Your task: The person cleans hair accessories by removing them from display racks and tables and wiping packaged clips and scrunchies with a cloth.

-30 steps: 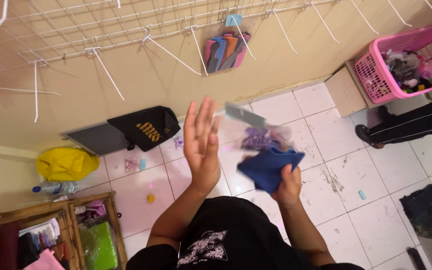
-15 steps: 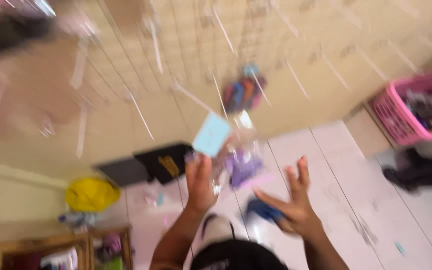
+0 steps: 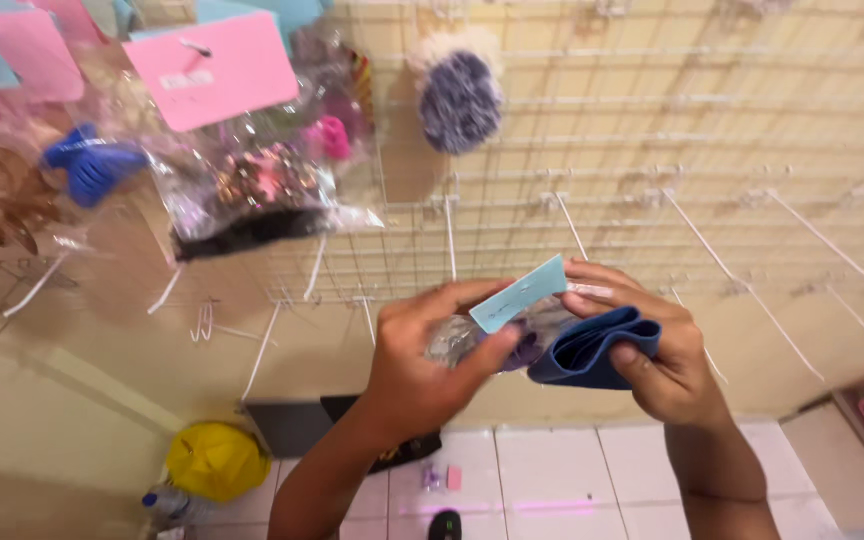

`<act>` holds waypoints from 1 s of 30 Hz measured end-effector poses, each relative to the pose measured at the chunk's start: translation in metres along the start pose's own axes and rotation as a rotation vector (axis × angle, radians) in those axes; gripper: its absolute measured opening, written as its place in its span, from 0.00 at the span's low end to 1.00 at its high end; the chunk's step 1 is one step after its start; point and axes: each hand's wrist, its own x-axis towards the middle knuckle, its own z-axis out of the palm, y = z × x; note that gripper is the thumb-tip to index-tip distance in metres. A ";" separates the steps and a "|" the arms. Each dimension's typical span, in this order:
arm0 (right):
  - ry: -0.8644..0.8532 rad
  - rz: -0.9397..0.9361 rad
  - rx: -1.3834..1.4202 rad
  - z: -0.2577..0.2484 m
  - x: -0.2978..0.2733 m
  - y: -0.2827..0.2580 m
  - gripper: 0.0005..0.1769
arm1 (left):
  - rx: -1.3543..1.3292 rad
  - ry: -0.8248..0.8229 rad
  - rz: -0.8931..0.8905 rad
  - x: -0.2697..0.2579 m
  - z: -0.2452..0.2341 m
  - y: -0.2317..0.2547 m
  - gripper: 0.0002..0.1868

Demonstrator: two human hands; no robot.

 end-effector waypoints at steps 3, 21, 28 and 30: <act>-0.026 -0.124 -0.053 -0.002 0.045 -0.014 0.22 | 0.003 0.097 0.032 0.033 -0.007 -0.002 0.07; -0.131 -0.288 -0.267 -0.043 0.146 0.002 0.24 | 0.382 0.265 0.335 0.130 -0.018 -0.007 0.11; -0.158 -0.087 0.032 -0.065 0.159 0.026 0.28 | 0.569 0.350 0.339 0.155 -0.016 -0.011 0.14; -0.197 -0.086 0.004 -0.074 0.172 0.029 0.28 | 0.567 0.368 0.346 0.157 -0.019 -0.012 0.13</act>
